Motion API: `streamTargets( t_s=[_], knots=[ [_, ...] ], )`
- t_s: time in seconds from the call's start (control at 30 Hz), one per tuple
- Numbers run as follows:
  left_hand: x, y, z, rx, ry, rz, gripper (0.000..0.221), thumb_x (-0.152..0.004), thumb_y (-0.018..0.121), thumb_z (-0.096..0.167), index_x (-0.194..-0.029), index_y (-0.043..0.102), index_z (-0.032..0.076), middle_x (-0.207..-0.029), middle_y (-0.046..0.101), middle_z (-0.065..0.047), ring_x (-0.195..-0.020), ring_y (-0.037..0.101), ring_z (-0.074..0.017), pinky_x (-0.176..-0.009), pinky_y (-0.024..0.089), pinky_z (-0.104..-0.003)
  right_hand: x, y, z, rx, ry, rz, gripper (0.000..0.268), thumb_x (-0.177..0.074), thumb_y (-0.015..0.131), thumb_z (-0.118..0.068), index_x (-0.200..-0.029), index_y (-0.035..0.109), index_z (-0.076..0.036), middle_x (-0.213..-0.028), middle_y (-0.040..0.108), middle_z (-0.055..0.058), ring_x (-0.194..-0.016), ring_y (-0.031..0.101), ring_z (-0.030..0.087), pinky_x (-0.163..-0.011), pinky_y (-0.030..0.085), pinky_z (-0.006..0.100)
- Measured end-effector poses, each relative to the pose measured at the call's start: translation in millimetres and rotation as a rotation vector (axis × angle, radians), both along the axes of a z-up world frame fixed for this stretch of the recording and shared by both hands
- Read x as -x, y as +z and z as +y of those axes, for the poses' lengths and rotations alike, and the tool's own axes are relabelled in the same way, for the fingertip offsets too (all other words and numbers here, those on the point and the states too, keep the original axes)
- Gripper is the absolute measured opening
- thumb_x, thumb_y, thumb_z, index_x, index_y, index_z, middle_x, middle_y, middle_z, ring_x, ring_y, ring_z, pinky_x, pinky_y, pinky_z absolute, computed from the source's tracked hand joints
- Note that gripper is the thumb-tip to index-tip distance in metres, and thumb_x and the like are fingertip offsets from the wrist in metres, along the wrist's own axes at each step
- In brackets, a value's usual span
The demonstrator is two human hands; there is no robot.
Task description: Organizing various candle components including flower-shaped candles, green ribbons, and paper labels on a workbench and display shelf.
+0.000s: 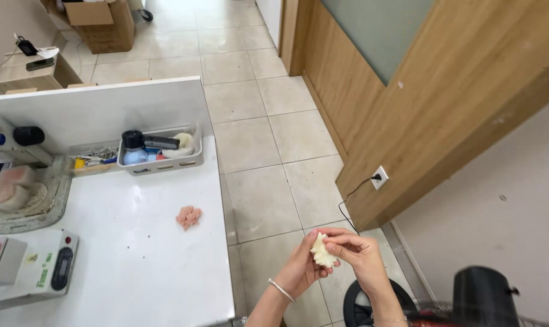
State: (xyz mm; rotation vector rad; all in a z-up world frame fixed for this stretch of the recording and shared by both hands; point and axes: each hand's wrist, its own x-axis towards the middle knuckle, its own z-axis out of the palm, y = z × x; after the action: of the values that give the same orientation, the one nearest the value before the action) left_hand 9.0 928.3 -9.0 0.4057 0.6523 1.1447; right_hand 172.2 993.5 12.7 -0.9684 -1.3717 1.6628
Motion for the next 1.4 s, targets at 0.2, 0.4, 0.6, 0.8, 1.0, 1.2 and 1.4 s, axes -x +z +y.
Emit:
streamTargets(
  t_s=[0.2,0.4,0.6,0.8,1.0,1.2,1.4],
  knots=[
    [37,3,90,0.069,0.082,-0.005,0.058,-0.099,0.047,0.065,-0.12,0.063,0.013,-0.085,0.073,-0.006,-0.068,0.066,-0.0101,-0.062,0.053,-0.022,49,3,100,0.0,0.077,0.017,0.017,-0.083,0.077,-0.006,-0.094,0.082,0.006,-0.118,0.078,0.015,-0.087,0.072,0.017,-0.064,0.057,0.03],
    [71,1,200,0.13,0.177,0.032,0.057,-0.096,0.048,0.067,-0.12,0.063,0.018,-0.084,0.072,-0.003,-0.068,0.066,-0.0095,-0.06,0.052,-0.022,89,-20,233,0.038,0.199,0.016,0.013,-0.081,0.079,-0.005,-0.088,0.08,0.006,-0.116,0.077,0.016,-0.084,0.072,0.018,-0.062,0.056,0.03],
    [93,-12,344,0.074,0.26,-0.023,0.06,-0.098,0.047,0.069,-0.118,0.061,0.014,-0.084,0.072,-0.005,-0.068,0.065,-0.0099,-0.063,0.054,-0.023,122,-17,389,-0.012,0.326,0.08,0.012,-0.083,0.078,-0.005,-0.088,0.081,0.006,-0.115,0.078,0.017,-0.083,0.071,0.017,-0.062,0.057,0.03],
    [107,-27,469,0.028,0.298,-0.12,0.061,-0.103,0.045,0.067,-0.121,0.062,0.011,-0.09,0.072,-0.005,-0.073,0.068,-0.0114,-0.066,0.056,-0.023,140,-15,524,-0.027,0.399,0.115,0.033,-0.088,0.077,-0.013,-0.117,0.074,0.002,-0.118,0.076,0.018,-0.096,0.071,0.018,-0.08,0.059,0.032],
    [153,-14,559,-0.002,0.466,-0.206,0.054,-0.101,0.053,0.042,-0.14,0.05,0.004,-0.125,0.068,-0.008,-0.114,0.07,-0.0186,-0.1,0.061,-0.036,184,-26,613,0.134,0.4,0.158,0.069,-0.091,0.066,-0.04,-0.147,0.046,-0.006,-0.144,0.06,0.012,-0.124,0.061,0.018,-0.1,0.051,0.034],
    [229,0,662,-0.138,0.545,-0.098,0.066,-0.091,0.073,0.016,-0.149,0.043,0.011,-0.13,0.062,-0.009,-0.116,0.065,-0.0203,-0.101,0.057,-0.036,258,-35,710,0.296,0.363,0.273,0.069,-0.097,0.056,-0.046,-0.15,0.045,-0.004,-0.138,0.063,0.015,-0.118,0.062,0.019,-0.1,0.051,0.039],
    [340,9,810,-0.217,0.514,0.373,0.077,-0.076,0.087,-0.001,-0.143,0.05,0.004,-0.132,0.06,-0.008,-0.118,0.066,-0.0197,-0.099,0.059,-0.033,360,-36,850,0.32,0.335,0.299,0.066,-0.103,0.051,-0.044,-0.152,0.049,0.0,-0.128,0.062,0.012,-0.112,0.061,0.017,-0.095,0.051,0.036]
  ],
)
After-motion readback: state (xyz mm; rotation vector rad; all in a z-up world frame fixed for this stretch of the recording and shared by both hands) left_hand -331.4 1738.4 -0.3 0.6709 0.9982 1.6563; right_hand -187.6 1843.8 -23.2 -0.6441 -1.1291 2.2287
